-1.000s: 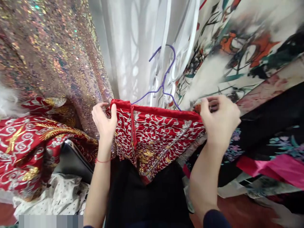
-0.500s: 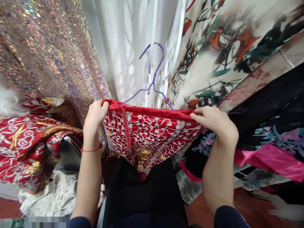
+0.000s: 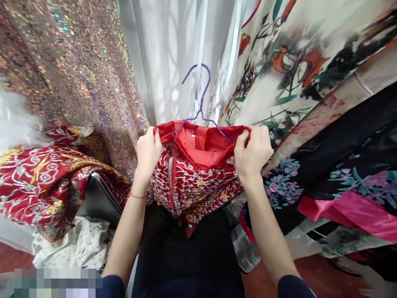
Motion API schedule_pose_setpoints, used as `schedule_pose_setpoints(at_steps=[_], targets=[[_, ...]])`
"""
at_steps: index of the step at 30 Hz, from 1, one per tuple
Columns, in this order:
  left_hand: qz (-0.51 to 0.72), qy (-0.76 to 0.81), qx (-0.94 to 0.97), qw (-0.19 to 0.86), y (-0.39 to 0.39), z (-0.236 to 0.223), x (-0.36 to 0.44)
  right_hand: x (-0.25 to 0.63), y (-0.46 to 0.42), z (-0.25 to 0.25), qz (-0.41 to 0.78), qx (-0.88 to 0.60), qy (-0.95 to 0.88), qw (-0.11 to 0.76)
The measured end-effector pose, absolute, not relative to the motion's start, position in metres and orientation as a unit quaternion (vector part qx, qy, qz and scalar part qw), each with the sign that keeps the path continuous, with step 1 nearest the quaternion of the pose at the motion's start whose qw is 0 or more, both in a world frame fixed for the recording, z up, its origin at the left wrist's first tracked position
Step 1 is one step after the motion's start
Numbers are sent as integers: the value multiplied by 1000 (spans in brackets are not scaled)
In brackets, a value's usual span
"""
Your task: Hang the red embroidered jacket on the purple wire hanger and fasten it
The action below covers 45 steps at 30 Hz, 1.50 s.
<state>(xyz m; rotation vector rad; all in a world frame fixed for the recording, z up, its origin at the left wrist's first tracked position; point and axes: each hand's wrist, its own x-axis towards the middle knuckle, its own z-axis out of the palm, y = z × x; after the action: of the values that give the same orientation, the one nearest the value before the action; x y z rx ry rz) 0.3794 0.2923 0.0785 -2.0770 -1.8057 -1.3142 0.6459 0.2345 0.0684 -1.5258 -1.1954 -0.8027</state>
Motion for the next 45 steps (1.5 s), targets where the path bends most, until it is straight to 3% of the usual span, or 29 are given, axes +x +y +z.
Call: schedule_pose_setpoints(at_steps=[5,12,16,21,24,29,33,36,40,43,45], targets=[[-477,-617,-626,14,305,80,347,667,227,66,-320,-606,-502,528],[-473,-561,-677,-53,319,61,309,674,233,39,-210,-633,-530,523],[-480,-486,-720,-127,308,56,309,676,235,34,-249,-607,-521,546],[-477,-462,-733,-144,287,47,318,654,232,35,-313,-542,-634,453],[-514,-475,-705,-115,276,40,326,619,226,32,-286,-481,-696,450],[-565,-514,-641,-77,251,34,339,544,206,17,-96,-415,-731,534],[-576,-522,-624,-78,235,32,348,498,201,6,98,-493,-638,583],[-581,-517,-622,-84,235,28,350,485,205,3,125,-538,-595,584],[-590,-512,-623,-47,238,20,350,490,202,4,168,-476,-616,604],[-606,-525,-597,-5,221,11,355,495,194,-1,270,-421,-621,604],[-605,-534,-589,-43,199,-2,361,492,190,-10,362,-389,-610,588]])
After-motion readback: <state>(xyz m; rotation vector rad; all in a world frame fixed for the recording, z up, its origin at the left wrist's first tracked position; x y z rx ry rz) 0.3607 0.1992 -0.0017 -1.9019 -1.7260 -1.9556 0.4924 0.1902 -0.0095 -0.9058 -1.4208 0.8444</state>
